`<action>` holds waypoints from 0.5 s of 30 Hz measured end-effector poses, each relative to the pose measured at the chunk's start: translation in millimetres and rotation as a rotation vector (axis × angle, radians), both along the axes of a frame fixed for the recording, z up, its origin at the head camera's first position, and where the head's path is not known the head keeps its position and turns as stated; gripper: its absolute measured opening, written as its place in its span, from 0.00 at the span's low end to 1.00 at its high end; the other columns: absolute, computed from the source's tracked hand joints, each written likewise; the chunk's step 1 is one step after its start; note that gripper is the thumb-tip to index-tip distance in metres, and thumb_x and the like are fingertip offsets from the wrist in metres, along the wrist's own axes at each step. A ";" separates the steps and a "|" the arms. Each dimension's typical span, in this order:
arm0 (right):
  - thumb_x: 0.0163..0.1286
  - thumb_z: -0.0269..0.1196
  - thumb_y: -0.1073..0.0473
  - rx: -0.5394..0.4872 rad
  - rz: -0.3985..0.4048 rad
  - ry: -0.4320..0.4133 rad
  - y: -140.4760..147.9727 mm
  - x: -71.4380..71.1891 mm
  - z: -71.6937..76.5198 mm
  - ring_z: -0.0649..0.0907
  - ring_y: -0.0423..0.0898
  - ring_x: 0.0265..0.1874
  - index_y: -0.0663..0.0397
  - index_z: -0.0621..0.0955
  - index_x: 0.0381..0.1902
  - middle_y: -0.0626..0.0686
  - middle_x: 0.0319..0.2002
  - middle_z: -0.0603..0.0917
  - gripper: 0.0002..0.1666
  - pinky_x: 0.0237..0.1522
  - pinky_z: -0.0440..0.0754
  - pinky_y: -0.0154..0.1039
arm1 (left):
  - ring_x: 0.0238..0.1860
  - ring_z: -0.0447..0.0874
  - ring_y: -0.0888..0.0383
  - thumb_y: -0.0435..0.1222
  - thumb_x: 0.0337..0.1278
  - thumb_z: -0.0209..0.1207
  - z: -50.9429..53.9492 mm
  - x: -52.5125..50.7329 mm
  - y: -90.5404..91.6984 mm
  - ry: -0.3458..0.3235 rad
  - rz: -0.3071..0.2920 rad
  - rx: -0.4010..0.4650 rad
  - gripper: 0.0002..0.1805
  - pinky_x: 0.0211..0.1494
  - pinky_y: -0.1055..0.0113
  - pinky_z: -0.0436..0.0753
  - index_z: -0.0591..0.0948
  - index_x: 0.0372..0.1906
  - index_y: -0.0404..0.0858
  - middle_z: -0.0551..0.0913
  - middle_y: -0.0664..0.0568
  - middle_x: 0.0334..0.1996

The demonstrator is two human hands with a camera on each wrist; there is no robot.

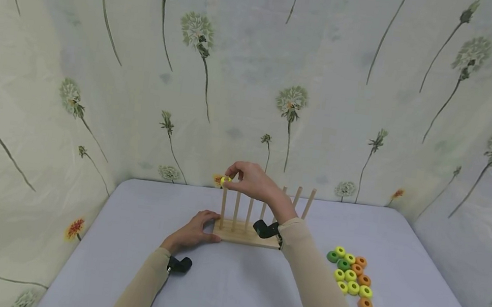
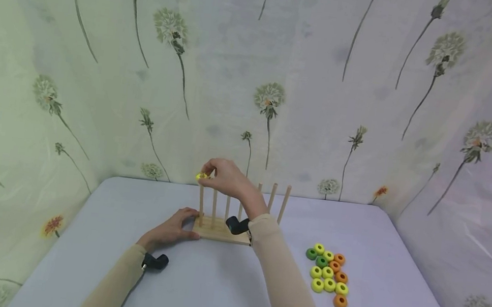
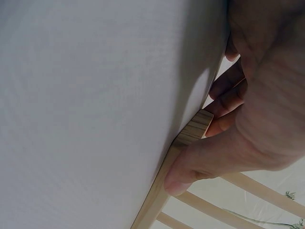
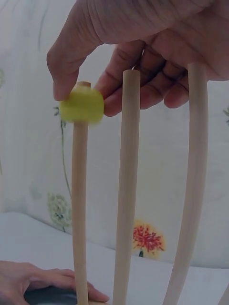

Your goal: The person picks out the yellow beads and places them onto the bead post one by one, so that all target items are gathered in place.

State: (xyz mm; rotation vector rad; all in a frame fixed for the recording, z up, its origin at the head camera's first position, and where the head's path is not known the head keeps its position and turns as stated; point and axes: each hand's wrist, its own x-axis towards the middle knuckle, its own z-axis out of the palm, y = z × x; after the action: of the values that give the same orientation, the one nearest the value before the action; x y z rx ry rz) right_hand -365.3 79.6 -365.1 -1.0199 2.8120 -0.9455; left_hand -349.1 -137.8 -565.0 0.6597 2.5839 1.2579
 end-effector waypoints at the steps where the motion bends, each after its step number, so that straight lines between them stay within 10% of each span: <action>1: 0.64 0.66 0.47 0.000 -0.002 -0.001 -0.2 -0.1 0.1 0.76 0.43 0.37 0.50 0.82 0.46 0.45 0.40 0.82 0.18 0.37 0.77 0.37 | 0.72 0.56 0.46 0.50 0.49 0.70 0.3 -0.2 -0.1 -0.002 0.001 0.001 0.37 0.73 0.43 0.57 0.71 0.65 0.45 0.66 0.47 0.67; 15: 0.63 0.67 0.51 -0.022 0.004 0.008 -2.1 3.1 1.1 0.76 0.43 0.38 0.52 0.81 0.46 0.46 0.41 0.82 0.16 0.39 0.76 0.37 | 0.73 0.55 0.47 0.51 0.47 0.70 -2.9 -1.1 0.4 -0.017 0.017 0.001 0.37 0.74 0.43 0.55 0.72 0.65 0.48 0.66 0.50 0.68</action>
State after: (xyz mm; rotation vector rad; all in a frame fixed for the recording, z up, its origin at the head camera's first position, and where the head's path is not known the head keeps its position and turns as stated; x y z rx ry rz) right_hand -362.2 77.4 -364.1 -1.0336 2.8109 -0.9759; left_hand -350.2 -137.4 -567.9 0.6262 2.5804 1.2647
